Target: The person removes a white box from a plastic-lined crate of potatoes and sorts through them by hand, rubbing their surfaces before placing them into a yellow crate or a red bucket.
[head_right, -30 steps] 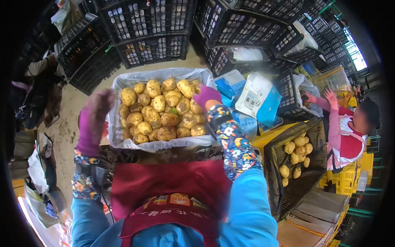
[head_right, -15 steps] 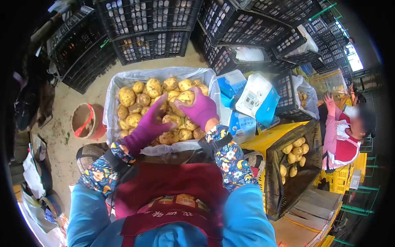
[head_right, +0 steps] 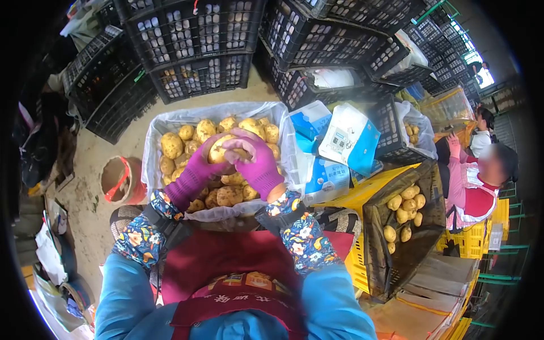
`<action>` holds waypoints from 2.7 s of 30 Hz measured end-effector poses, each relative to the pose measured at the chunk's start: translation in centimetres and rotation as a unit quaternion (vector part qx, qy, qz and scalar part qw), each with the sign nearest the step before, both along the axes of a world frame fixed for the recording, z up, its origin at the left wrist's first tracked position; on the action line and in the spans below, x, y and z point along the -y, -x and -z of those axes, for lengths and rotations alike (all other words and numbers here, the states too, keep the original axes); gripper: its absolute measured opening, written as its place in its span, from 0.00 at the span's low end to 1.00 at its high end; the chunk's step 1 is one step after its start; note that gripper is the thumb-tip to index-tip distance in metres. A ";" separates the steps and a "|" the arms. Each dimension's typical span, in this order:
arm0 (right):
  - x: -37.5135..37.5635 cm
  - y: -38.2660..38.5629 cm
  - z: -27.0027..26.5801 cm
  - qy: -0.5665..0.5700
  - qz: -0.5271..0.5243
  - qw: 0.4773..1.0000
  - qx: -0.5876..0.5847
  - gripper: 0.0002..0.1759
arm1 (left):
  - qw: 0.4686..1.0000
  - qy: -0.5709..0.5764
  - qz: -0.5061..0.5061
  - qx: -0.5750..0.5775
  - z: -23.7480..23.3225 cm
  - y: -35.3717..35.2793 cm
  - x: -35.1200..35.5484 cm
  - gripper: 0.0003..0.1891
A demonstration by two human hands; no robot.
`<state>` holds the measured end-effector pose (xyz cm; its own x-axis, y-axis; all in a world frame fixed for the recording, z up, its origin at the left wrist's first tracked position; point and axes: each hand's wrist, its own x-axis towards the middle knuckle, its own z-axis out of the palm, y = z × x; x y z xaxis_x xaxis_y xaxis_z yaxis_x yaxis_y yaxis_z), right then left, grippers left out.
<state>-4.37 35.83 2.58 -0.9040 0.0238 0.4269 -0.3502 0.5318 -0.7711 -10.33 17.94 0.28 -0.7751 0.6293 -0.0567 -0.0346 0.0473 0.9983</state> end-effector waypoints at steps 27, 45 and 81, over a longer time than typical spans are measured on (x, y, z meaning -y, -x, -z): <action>4.1 -0.6 -0.1 0.453 -0.011 0.873 0.179 0.48 | 0.992 -0.023 -0.067 0.107 -3.6 0.5 1.7 0.29; -1.4 -6.6 -1.2 0.708 -0.089 0.673 0.198 0.35 | 0.964 -0.041 -0.105 0.241 -1.4 3.7 4.4 0.25; 0.4 4.8 4.1 0.090 -0.036 0.994 0.044 0.41 | 0.890 -0.047 -0.125 0.436 -2.9 0.5 2.7 0.37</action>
